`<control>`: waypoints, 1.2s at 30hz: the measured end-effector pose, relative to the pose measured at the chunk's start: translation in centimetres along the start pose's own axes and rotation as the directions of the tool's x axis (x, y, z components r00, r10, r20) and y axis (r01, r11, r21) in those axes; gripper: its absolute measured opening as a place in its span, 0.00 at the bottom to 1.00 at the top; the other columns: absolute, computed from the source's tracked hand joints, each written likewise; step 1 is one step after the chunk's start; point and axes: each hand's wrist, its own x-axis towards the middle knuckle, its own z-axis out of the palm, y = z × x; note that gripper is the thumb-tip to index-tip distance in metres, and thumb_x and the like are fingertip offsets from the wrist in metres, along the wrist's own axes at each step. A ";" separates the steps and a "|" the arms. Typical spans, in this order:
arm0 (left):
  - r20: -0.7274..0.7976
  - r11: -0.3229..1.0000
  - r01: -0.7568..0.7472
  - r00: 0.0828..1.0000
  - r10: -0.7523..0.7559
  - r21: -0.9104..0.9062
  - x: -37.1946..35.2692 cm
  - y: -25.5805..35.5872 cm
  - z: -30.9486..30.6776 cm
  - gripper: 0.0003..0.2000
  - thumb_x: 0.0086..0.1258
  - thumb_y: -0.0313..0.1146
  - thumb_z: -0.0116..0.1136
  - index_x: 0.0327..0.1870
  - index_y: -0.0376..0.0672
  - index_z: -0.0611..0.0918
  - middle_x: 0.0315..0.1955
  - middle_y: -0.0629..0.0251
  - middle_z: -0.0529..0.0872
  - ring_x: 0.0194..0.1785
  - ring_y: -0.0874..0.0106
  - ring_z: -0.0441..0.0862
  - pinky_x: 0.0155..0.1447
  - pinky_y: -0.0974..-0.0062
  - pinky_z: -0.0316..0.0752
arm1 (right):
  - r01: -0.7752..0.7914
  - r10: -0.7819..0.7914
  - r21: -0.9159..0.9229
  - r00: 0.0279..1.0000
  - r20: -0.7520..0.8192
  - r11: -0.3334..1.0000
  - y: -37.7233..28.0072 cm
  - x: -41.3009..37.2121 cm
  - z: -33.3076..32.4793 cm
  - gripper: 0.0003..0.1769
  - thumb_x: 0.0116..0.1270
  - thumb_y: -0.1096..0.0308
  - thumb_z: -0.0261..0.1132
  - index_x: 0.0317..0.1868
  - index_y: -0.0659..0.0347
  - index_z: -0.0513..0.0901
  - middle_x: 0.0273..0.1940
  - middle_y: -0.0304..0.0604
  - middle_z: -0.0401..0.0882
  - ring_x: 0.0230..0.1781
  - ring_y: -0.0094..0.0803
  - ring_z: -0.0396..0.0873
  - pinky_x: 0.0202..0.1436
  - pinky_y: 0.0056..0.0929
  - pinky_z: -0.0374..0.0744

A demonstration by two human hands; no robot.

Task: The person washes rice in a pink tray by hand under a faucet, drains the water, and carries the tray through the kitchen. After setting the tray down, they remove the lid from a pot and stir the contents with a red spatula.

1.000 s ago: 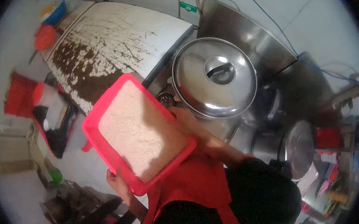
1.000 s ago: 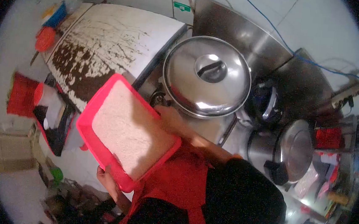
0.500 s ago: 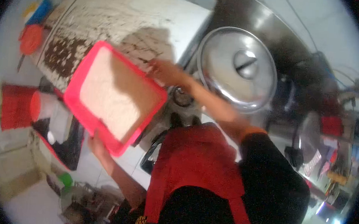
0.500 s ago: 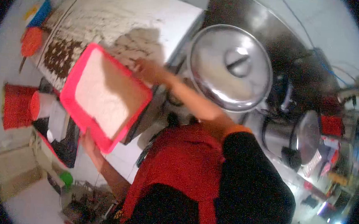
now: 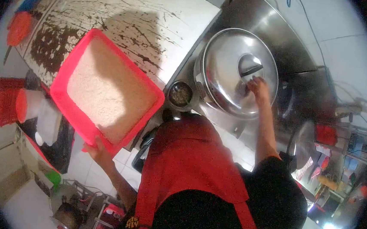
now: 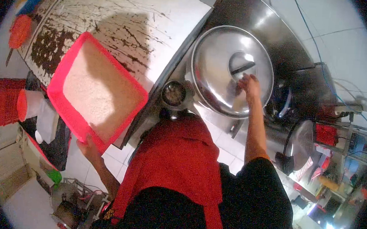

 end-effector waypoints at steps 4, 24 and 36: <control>-0.055 0.996 -0.058 0.997 0.062 0.069 0.0 -0.6 0.2 0.24 0.76 0.38 0.60 0.66 0.33 0.73 0.56 0.49 0.79 0.59 0.58 0.77 0.63 0.60 0.73 | -0.126 0.115 0.195 0.991 0.068 0.973 0.6 3.3 1.0 0.16 0.74 0.64 0.62 0.55 0.66 0.79 0.37 0.43 0.83 0.32 0.31 0.82 0.34 0.25 0.82; 0.028 0.955 0.060 0.998 -0.054 -0.292 1.3 -3.8 -0.4 0.21 0.78 0.31 0.56 0.67 0.32 0.71 0.57 0.52 0.79 0.57 0.64 0.77 0.64 0.64 0.73 | 0.199 -0.212 0.086 0.961 0.176 0.976 -12.1 1.0 12.6 0.08 0.76 0.69 0.62 0.51 0.62 0.81 0.39 0.42 0.86 0.30 0.24 0.80 0.29 0.22 0.78; -0.004 0.939 0.013 1.000 -0.016 -0.343 1.1 -4.0 -0.2 0.23 0.80 0.43 0.59 0.61 0.31 0.73 0.52 0.53 0.80 0.53 0.65 0.77 0.58 0.65 0.75 | 0.229 -0.179 -0.123 0.929 0.324 0.966 -7.3 10.2 38.7 0.08 0.68 0.70 0.66 0.40 0.67 0.84 0.30 0.43 0.82 0.25 0.31 0.79 0.29 0.34 0.81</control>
